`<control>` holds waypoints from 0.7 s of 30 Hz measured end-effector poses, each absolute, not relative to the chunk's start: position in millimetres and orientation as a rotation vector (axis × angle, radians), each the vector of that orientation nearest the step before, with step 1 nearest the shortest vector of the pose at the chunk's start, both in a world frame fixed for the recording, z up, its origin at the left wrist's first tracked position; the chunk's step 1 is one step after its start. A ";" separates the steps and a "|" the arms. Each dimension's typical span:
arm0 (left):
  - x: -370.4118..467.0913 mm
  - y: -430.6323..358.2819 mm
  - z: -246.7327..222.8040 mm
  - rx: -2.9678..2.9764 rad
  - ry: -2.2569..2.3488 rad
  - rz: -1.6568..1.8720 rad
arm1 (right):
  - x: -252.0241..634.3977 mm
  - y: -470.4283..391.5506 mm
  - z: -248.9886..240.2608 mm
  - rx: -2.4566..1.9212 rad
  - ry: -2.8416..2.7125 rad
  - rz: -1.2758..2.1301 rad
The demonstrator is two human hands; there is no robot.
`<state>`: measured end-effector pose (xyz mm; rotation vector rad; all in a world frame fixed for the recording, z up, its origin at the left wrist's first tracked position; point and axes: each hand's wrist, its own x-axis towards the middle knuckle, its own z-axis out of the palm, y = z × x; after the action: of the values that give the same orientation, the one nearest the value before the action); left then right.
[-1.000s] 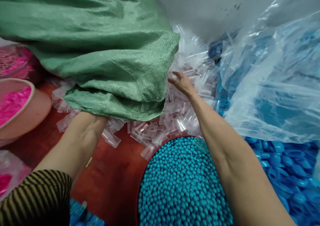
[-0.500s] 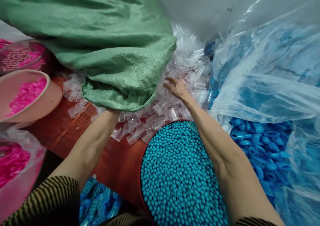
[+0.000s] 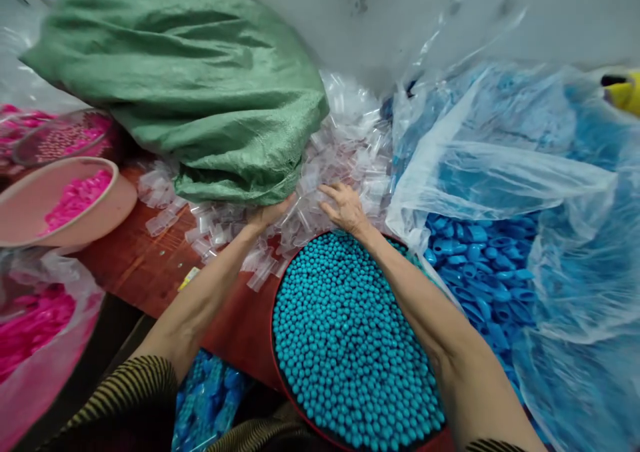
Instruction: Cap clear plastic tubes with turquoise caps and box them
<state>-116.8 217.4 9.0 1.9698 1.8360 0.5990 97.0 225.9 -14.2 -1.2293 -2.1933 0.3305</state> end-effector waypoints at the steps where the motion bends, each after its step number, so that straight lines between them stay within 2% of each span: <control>1: -111.8 214.2 9.8 1.985 1.804 0.648 | 98.3 218.4 -14.9 -1.204 -2.203 0.327; 6: -98.8 178.7 8.2 2.094 1.584 0.943 | 104.9 179.3 -14.2 -1.208 -2.314 0.185; 10: -97.2 140.4 11.6 2.305 1.406 0.977 | 109.2 150.6 -5.8 -1.131 -2.487 0.131; 14: -102.0 125.3 23.5 2.425 1.486 0.952 | 115.6 135.6 7.9 -1.023 -2.590 0.232; 17: -115.5 153.4 28.9 2.375 1.669 0.880 | 118.7 143.0 21.5 -1.073 -2.410 0.300; 21: -143.0 234.8 31.3 2.318 1.827 0.529 | 115.2 159.6 31.5 -1.161 -2.067 0.467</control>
<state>-143.0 234.8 31.3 2.3177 1.8267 0.5291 115.2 159.6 31.5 -1.1611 -2.0668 0.4670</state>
